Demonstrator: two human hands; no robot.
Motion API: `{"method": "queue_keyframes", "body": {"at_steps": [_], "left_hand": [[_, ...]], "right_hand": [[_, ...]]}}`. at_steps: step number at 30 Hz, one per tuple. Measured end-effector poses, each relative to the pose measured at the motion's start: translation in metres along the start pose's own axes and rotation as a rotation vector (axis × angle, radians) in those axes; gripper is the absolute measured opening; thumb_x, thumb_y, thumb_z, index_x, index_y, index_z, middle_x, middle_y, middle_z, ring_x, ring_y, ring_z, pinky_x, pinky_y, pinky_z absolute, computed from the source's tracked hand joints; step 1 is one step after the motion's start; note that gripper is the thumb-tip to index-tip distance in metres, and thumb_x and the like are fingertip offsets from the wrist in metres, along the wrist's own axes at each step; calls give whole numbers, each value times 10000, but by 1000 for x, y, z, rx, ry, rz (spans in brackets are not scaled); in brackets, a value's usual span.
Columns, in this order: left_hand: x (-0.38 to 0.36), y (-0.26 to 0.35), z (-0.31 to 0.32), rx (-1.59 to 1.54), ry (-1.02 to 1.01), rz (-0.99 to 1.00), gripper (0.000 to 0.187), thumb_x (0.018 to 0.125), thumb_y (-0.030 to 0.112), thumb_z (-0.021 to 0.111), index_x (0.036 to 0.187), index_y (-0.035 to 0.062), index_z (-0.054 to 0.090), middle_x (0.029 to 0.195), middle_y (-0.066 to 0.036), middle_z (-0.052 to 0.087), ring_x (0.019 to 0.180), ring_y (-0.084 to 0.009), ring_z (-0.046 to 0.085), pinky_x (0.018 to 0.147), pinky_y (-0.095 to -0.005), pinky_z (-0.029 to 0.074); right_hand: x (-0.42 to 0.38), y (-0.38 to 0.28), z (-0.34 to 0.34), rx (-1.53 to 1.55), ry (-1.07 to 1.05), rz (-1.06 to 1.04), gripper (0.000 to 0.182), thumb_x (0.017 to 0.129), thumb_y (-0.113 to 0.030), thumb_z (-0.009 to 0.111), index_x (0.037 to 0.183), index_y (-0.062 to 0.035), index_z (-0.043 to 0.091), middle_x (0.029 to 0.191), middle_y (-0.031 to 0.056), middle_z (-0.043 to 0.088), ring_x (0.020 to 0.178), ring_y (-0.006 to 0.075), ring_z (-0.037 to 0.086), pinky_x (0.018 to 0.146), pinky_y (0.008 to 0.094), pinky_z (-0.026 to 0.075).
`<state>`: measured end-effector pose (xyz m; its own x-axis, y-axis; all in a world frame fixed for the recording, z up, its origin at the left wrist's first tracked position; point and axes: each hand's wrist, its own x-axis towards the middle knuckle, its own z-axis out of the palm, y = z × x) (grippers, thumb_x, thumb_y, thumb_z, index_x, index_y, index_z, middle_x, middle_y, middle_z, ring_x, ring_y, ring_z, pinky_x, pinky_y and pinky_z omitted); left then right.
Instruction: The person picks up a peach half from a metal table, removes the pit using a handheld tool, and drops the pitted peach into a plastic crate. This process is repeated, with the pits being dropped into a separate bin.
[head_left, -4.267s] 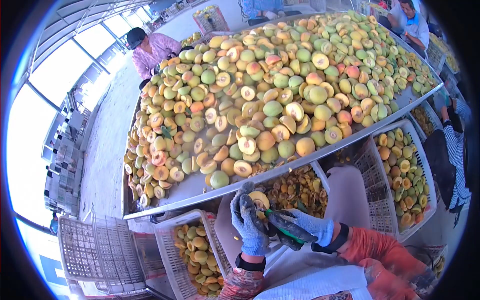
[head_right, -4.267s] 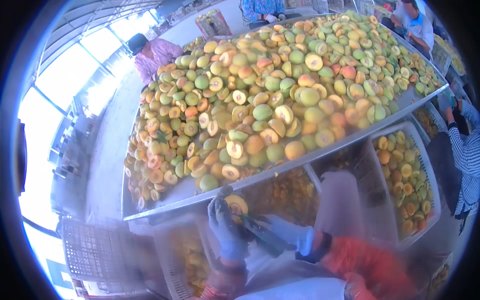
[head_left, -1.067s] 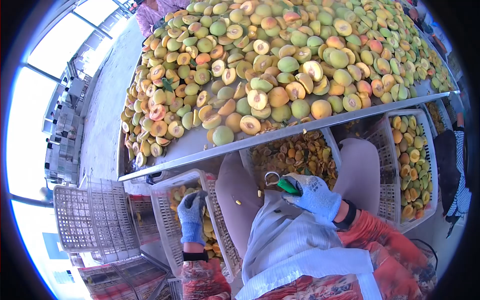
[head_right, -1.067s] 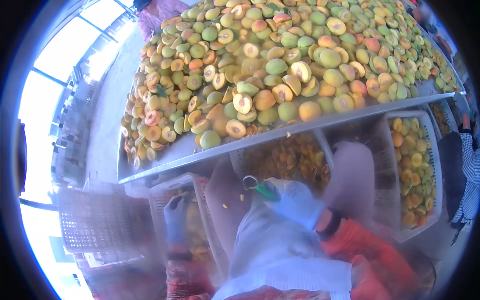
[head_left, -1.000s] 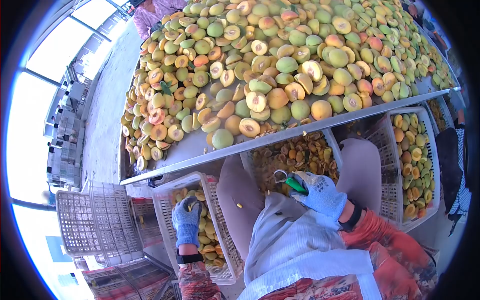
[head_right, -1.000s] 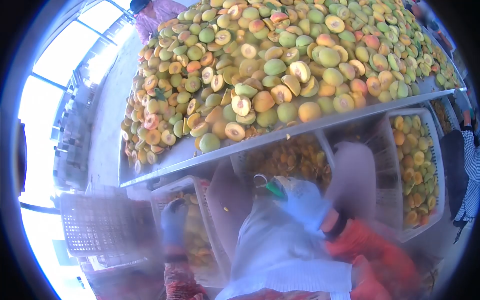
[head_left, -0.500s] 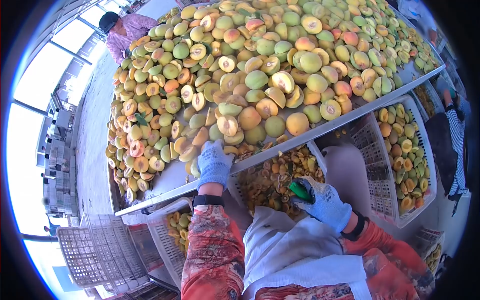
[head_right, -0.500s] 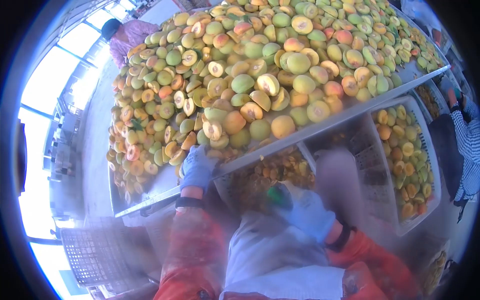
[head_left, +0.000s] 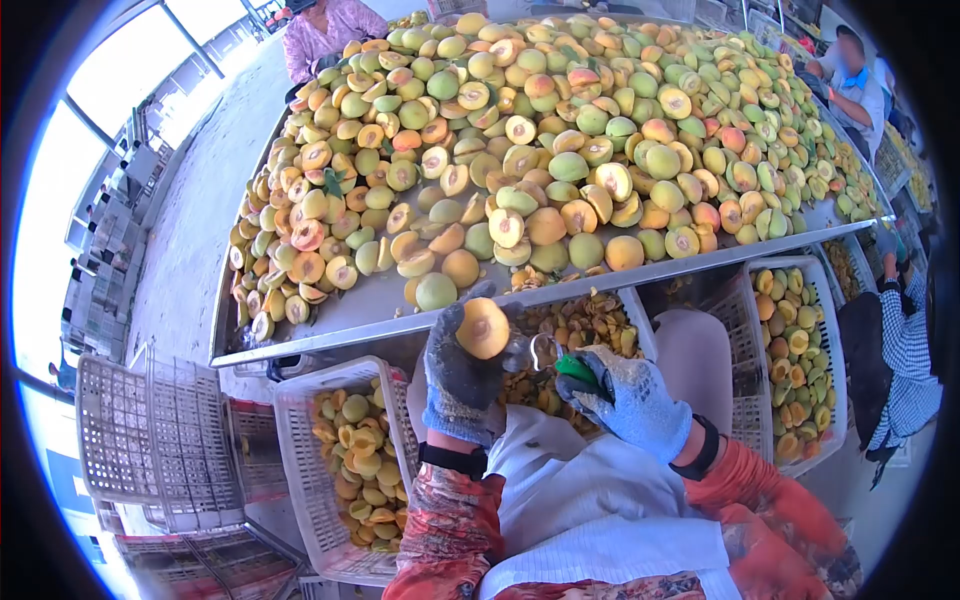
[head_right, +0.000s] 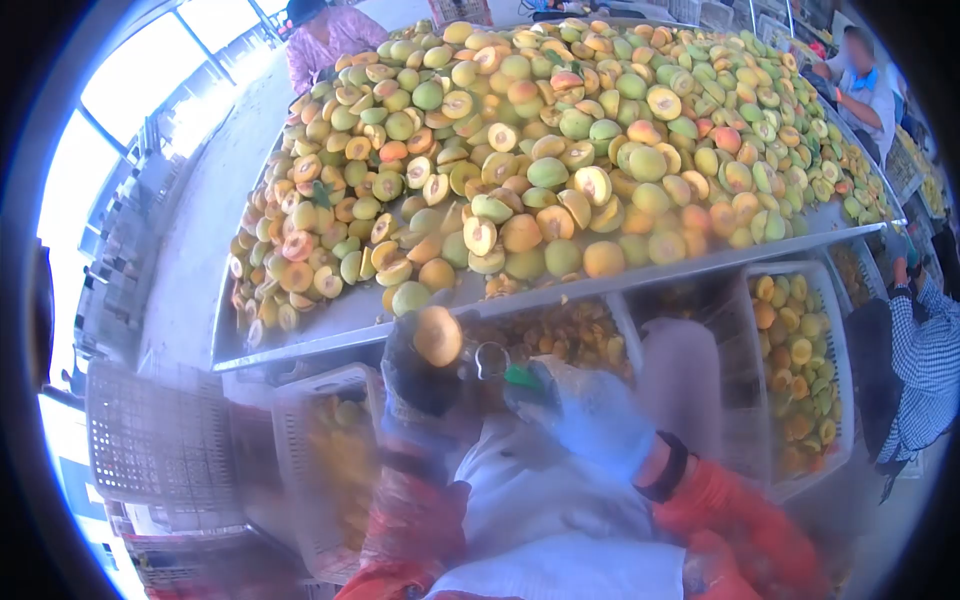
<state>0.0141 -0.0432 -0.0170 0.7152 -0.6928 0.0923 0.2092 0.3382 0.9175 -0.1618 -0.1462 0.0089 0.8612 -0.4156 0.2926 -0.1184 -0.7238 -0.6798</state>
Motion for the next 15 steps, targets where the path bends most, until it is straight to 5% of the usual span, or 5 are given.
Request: {"method": "queue_keyframes", "body": {"at_steps": [1,7,9,13,15], "left_hand": [[-7,-2,5,640,-16,308,374,788,4,602,1145,38,497,1051,-136,582,902,-216,599,714,-349,540],[-23,1,15,175,17,-16,569,647,-73,683,1177,48,517,1070,-94,600,955,-186,590,831,-305,489],[-28,6,19,47,5,-39,406,912,277,480,1167,-40,493,1091,-133,556,966,-203,558,815,-319,486],[-31,4,16,-272,123,-238,377,903,246,488,1156,-32,507,1049,-123,581,925,-214,579,786,-330,496],[-38,1,17,669,75,295,357,895,220,488,1151,-27,518,1024,-116,603,868,-221,599,744,-341,505]], "right_hand": [[3,-4,1,-13,-12,0,323,782,-270,664,1002,-55,565,751,113,626,618,281,616,524,364,479],[13,-25,4,-306,-14,-143,296,809,-260,630,971,-22,565,740,104,625,587,246,612,504,341,468],[11,-25,7,-316,-33,-125,283,822,-255,613,976,-23,566,748,107,626,601,251,612,516,346,468],[8,-30,4,-230,-137,-46,271,839,-256,591,982,-26,568,764,130,624,654,278,614,560,365,470],[4,-26,9,-151,-145,-27,273,839,-256,590,982,-24,568,769,138,623,664,290,612,573,372,470]]}}
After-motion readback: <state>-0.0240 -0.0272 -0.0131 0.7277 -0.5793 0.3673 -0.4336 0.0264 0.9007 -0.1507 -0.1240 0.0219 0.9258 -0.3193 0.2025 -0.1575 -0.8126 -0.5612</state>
